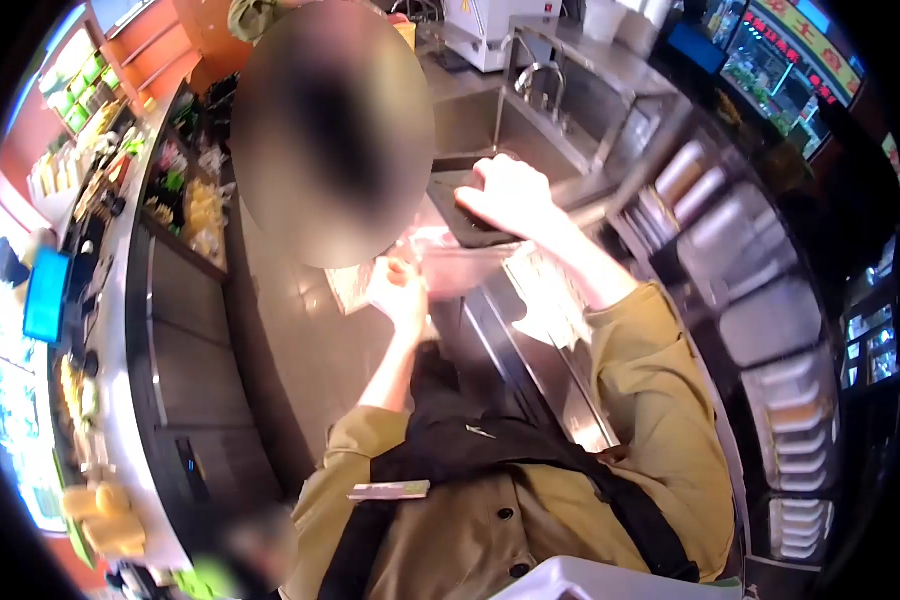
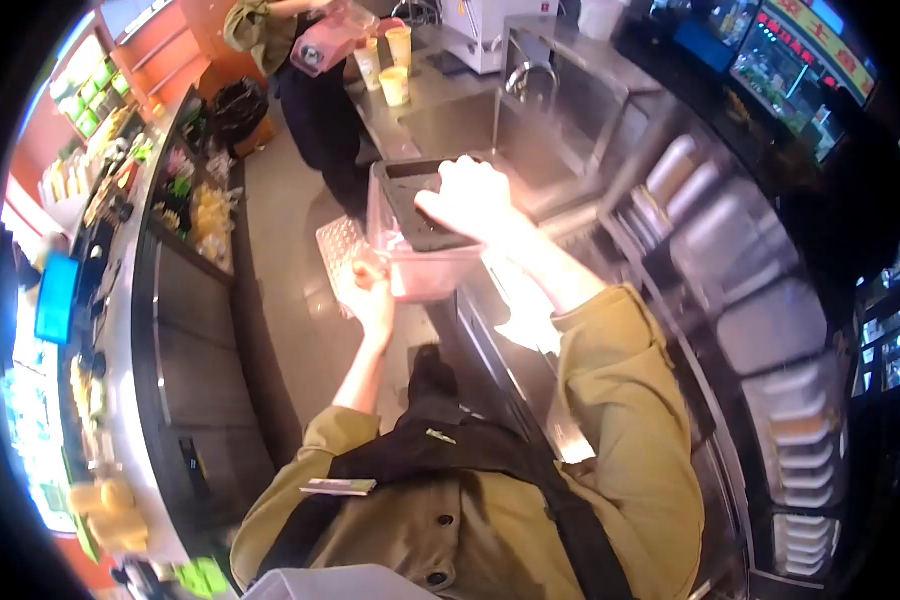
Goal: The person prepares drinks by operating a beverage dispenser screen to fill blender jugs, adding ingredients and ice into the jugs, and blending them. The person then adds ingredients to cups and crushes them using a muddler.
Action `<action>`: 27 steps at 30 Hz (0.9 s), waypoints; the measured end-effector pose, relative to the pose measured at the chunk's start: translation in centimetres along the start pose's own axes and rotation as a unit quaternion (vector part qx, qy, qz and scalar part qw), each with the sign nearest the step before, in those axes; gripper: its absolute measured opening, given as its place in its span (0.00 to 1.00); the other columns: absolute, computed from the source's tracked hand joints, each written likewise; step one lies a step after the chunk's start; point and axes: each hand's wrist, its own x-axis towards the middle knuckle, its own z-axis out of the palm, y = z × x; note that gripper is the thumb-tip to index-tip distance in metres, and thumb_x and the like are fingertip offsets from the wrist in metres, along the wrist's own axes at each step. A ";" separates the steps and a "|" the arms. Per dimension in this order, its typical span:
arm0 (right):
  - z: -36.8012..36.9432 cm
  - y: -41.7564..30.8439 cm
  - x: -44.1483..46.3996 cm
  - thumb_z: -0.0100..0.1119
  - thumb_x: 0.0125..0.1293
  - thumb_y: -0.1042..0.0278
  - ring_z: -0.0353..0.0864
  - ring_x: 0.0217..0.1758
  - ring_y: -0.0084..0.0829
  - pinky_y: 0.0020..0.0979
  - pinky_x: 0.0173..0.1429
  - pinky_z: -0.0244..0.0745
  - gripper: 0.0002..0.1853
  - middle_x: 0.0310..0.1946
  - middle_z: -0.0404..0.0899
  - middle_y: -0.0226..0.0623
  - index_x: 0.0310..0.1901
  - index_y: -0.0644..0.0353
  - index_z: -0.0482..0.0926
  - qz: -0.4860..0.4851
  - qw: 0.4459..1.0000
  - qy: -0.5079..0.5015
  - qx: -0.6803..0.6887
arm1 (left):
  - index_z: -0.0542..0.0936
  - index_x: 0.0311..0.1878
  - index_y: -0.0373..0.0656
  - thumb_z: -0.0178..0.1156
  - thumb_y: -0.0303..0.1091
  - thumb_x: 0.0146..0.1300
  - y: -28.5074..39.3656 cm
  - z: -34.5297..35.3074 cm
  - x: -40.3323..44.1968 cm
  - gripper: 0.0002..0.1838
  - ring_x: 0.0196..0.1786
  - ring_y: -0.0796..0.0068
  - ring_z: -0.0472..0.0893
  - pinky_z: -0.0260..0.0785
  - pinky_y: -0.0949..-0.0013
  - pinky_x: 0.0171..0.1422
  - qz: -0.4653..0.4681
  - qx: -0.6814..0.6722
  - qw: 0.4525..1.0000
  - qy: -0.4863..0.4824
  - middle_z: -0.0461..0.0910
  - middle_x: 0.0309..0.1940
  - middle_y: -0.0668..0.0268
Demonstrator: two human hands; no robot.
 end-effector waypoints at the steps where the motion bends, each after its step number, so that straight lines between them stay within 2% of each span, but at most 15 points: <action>1: 1.4 -0.3 3.5 0.51 0.49 0.46 0.74 0.42 0.43 0.38 0.46 0.70 0.25 0.36 0.73 0.48 0.35 0.63 0.76 0.020 1.000 -0.008 -0.023 | 0.67 0.20 0.37 0.51 0.17 0.43 -0.6 2.7 1.6 0.05 0.19 0.72 0.66 0.60 0.70 0.26 -0.027 -0.036 0.999 -0.009 0.66 0.15 0.62; 3: 3.4 -0.3 9.6 0.51 0.49 0.45 0.72 0.43 0.44 0.39 0.46 0.70 0.28 0.40 0.71 0.49 0.39 0.65 0.75 0.054 0.997 -0.026 -0.052 | 0.67 0.20 0.37 0.47 0.18 0.41 -2.1 7.0 4.6 0.04 0.18 0.68 0.66 0.60 0.66 0.25 -0.134 -0.072 0.986 -0.071 0.66 0.13 0.61; 7: 5.1 0.6 17.6 0.53 0.47 0.45 0.71 0.44 0.42 0.39 0.44 0.71 0.27 0.40 0.70 0.45 0.42 0.60 0.75 0.112 0.991 0.002 -0.076 | 0.68 0.21 0.37 0.50 0.16 0.37 -3.3 14.3 10.1 0.06 0.19 0.62 0.66 0.62 0.67 0.27 -0.117 -0.085 0.989 -0.044 0.65 0.14 0.59; 9: 6.6 1.4 21.1 0.53 0.47 0.45 0.72 0.43 0.41 0.40 0.42 0.71 0.25 0.37 0.70 0.44 0.40 0.58 0.76 0.121 0.985 0.062 -0.110 | 0.69 0.21 0.37 0.51 0.17 0.36 -4.4 17.0 12.2 0.06 0.19 0.60 0.67 0.62 0.66 0.27 -0.096 -0.122 0.987 -0.039 0.66 0.15 0.58; 11: 8.0 1.5 23.8 0.51 0.50 0.40 0.71 0.45 0.42 0.39 0.43 0.71 0.29 0.37 0.71 0.45 0.44 0.58 0.75 0.128 0.981 0.090 -0.115 | 0.70 0.22 0.36 0.53 0.17 0.36 -6.4 19.3 12.9 0.07 0.20 0.61 0.69 0.64 0.67 0.29 -0.127 -0.118 0.983 -0.053 0.68 0.16 0.58; 12: 8.2 1.2 25.0 0.49 0.52 0.37 0.67 0.52 0.45 0.42 0.53 0.66 0.34 0.46 0.69 0.50 0.51 0.57 0.71 0.134 0.988 0.058 -0.057 | 0.70 0.23 0.36 0.55 0.18 0.36 -7.3 20.6 13.6 0.07 0.21 0.62 0.70 0.64 0.67 0.30 -0.139 -0.119 0.982 -0.053 0.69 0.16 0.58; 14: 8.9 1.0 27.1 0.49 0.53 0.37 0.60 0.60 0.47 0.46 0.60 0.57 0.36 0.55 0.63 0.52 0.56 0.57 0.66 0.069 0.984 0.039 -0.162 | 0.72 0.25 0.35 0.58 0.19 0.37 -8.1 22.1 15.2 0.08 0.21 0.67 0.70 0.65 0.69 0.31 -0.161 -0.160 0.973 -0.032 0.71 0.17 0.60; 16: 5.7 0.1 30.6 0.36 0.55 0.30 0.51 0.66 0.47 0.50 0.65 0.43 0.43 0.61 0.56 0.52 0.60 0.61 0.60 -0.050 0.975 0.175 -0.131 | 0.72 0.26 0.35 0.60 0.19 0.37 -8.8 23.0 16.7 0.09 0.21 0.69 0.70 0.66 0.70 0.32 -0.165 -0.158 0.973 -0.036 0.71 0.17 0.61; 18: 5.2 -2.8 32.4 0.33 0.54 0.28 0.46 0.68 0.44 0.49 0.68 0.37 0.46 0.63 0.53 0.50 0.62 0.62 0.55 0.005 0.990 0.058 -0.126 | 0.71 0.25 0.36 0.61 0.20 0.38 -10.2 24.1 16.6 0.09 0.22 0.73 0.70 0.65 0.71 0.31 -0.196 -0.170 0.964 -0.055 0.71 0.16 0.63; 20: 12.9 -0.4 32.2 0.32 0.54 0.27 0.42 0.70 0.41 0.47 0.69 0.34 0.47 0.65 0.50 0.48 0.63 0.64 0.52 -0.002 1.000 0.010 0.013 | 0.71 0.24 0.37 0.61 0.20 0.39 -11.3 24.2 16.3 0.09 0.22 0.75 0.70 0.65 0.71 0.30 -0.248 -0.180 0.944 -0.120 0.71 0.16 0.64; 21: 13.0 -0.1 32.7 0.30 0.54 0.26 0.40 0.71 0.38 0.45 0.70 0.32 0.48 0.66 0.47 0.46 0.63 0.63 0.51 0.013 0.998 -0.055 0.023 | 0.70 0.23 0.38 0.61 0.20 0.40 -12.1 24.5 15.9 0.09 0.23 0.79 0.70 0.65 0.72 0.30 -0.203 -0.169 0.958 -0.115 0.71 0.16 0.66; 22: 13.2 0.3 32.9 0.28 0.54 0.25 0.40 0.71 0.38 0.44 0.70 0.32 0.48 0.66 0.47 0.46 0.64 0.63 0.51 0.014 0.999 -0.041 0.031 | 0.70 0.23 0.37 0.60 0.20 0.41 -11.5 24.3 16.4 0.08 0.23 0.80 0.70 0.65 0.74 0.30 -0.212 -0.126 0.961 -0.128 0.72 0.17 0.68; 24: 11.1 0.9 33.4 0.33 0.56 0.29 0.42 0.70 0.40 0.45 0.69 0.33 0.46 0.65 0.49 0.48 0.63 0.64 0.52 0.016 0.998 -0.038 0.040 | 0.69 0.23 0.37 0.59 0.19 0.43 -11.5 24.4 17.4 0.08 0.24 0.79 0.70 0.65 0.75 0.31 -0.265 -0.216 0.933 -0.108 0.73 0.19 0.69; 26: 3.1 1.6 34.6 0.40 0.57 0.35 0.44 0.70 0.42 0.46 0.69 0.35 0.42 0.64 0.51 0.50 0.62 0.65 0.53 0.052 0.996 -0.031 -0.063 | 0.70 0.25 0.36 0.57 0.18 0.44 -11.9 25.0 17.2 0.06 0.26 0.81 0.70 0.64 0.77 0.33 -0.286 -0.274 0.913 -0.098 0.72 0.20 0.71; 27: 7.7 4.5 33.3 0.40 0.58 0.38 0.44 0.70 0.41 0.46 0.69 0.34 0.41 0.64 0.50 0.49 0.63 0.65 0.53 0.017 0.994 0.052 -0.099 | 0.70 0.26 0.36 0.57 0.18 0.44 -13.5 25.1 16.5 0.06 0.26 0.81 0.69 0.64 0.77 0.34 -0.304 -0.287 0.902 -0.105 0.71 0.20 0.71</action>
